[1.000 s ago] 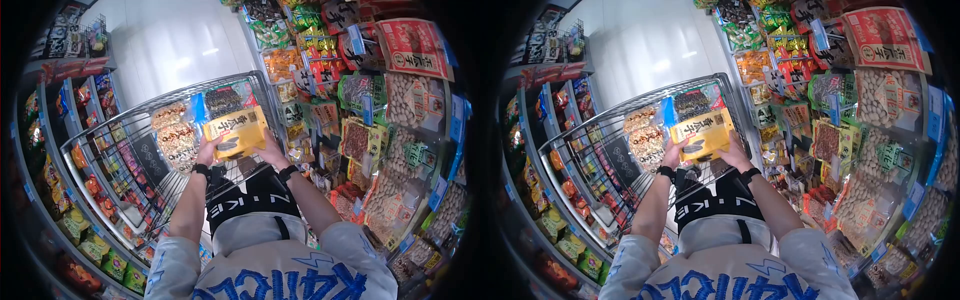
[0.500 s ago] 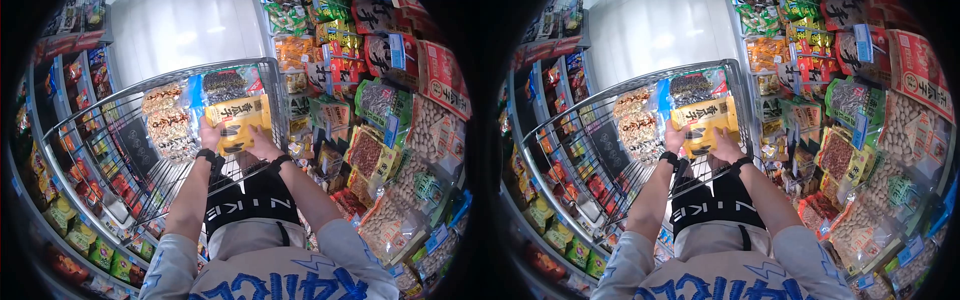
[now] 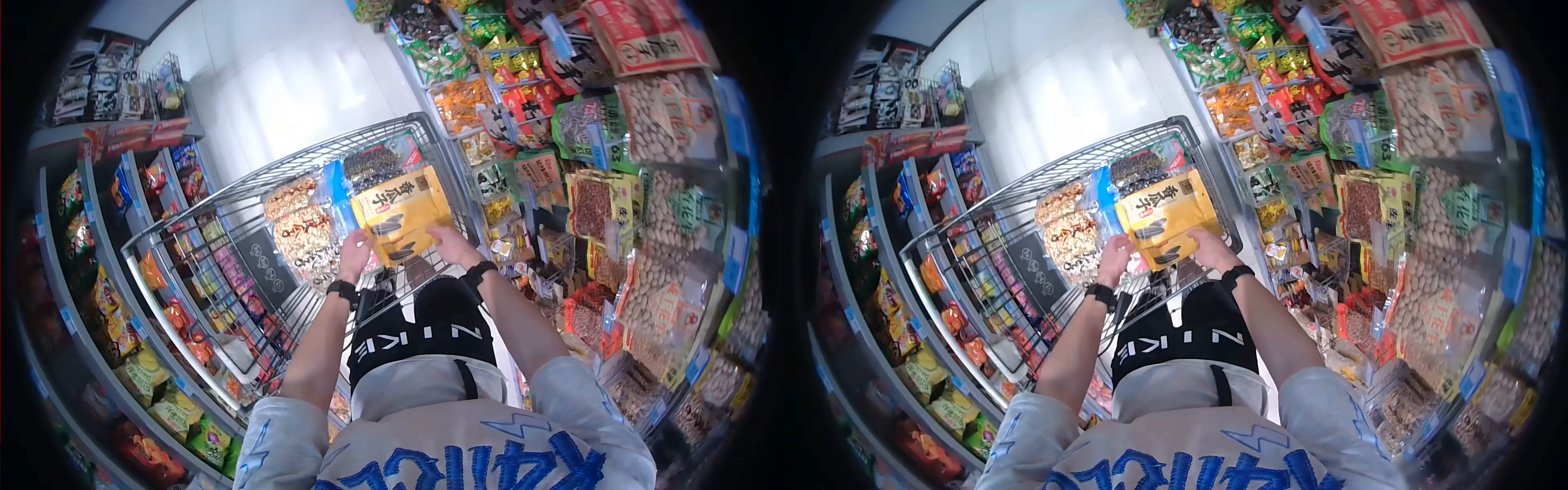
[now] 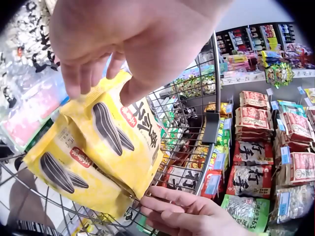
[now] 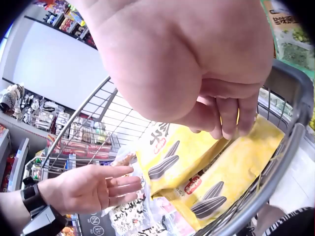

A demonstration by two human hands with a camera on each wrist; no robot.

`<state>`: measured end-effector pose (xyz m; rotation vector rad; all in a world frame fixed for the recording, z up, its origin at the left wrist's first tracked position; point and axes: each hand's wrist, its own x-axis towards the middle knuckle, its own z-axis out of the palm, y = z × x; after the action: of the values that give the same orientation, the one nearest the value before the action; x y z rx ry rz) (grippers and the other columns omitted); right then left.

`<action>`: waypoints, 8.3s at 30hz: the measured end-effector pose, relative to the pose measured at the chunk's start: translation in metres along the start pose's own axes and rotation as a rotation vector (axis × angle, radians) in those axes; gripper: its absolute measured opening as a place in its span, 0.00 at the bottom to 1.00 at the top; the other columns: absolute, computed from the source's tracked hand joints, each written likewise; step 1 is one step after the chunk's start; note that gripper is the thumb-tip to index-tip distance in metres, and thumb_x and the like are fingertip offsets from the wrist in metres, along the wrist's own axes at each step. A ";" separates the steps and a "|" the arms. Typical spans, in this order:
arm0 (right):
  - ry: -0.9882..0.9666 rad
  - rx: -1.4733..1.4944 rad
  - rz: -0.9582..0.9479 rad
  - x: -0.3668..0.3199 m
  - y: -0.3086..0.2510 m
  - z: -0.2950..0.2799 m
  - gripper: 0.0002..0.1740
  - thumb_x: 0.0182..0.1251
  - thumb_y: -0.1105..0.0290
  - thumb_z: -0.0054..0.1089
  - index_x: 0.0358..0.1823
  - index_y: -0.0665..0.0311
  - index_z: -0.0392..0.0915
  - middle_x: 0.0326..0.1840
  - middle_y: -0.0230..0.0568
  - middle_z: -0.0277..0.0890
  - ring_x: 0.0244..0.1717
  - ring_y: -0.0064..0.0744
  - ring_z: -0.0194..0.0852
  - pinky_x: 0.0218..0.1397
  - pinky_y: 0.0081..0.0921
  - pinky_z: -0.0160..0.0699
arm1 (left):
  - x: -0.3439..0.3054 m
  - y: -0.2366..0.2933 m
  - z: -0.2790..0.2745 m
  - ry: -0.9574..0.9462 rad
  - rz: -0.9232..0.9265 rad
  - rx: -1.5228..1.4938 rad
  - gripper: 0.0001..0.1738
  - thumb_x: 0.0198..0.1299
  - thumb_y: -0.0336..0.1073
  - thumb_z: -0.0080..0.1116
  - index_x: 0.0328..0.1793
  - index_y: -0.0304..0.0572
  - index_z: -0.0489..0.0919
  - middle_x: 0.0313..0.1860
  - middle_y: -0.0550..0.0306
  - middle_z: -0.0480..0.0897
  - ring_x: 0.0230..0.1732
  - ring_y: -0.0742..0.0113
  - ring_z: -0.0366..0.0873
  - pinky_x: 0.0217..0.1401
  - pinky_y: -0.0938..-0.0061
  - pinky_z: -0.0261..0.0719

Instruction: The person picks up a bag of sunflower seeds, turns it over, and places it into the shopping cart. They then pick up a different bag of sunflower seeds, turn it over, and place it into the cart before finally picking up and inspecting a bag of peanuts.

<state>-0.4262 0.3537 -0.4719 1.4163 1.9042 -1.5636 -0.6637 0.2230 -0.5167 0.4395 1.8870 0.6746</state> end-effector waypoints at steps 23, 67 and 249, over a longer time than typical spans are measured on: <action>0.393 0.419 -0.085 -0.170 -0.013 0.086 0.19 0.67 0.82 0.48 0.58 0.67 0.76 0.55 0.45 0.81 0.58 0.35 0.79 0.63 0.27 0.75 | -0.203 -0.048 -0.067 -0.087 0.689 0.660 0.13 0.68 0.43 0.53 0.52 0.52 0.84 0.46 0.53 0.82 0.45 0.48 0.81 0.47 0.57 0.80; 0.925 1.136 -0.853 -0.516 0.019 -0.123 0.19 0.75 0.76 0.50 0.65 0.72 0.69 0.65 0.45 0.74 0.67 0.34 0.72 0.70 0.30 0.71 | -0.250 0.285 0.116 -0.969 0.542 0.761 0.39 0.62 0.49 0.65 0.72 0.32 0.67 0.64 0.42 0.77 0.65 0.56 0.75 0.69 0.67 0.70; 2.135 0.608 -0.421 -0.581 -0.055 -0.063 0.20 0.63 0.77 0.64 0.58 0.68 0.77 0.61 0.47 0.77 0.58 0.34 0.77 0.60 0.28 0.74 | -0.448 0.360 0.167 -1.606 0.211 -0.359 0.41 0.64 0.53 0.50 0.76 0.32 0.58 0.72 0.43 0.68 0.70 0.50 0.70 0.73 0.60 0.67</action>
<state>-0.1765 0.1276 0.0090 4.0539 2.4410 0.0178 -0.3346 0.2848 -0.0206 0.6497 0.2033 0.4804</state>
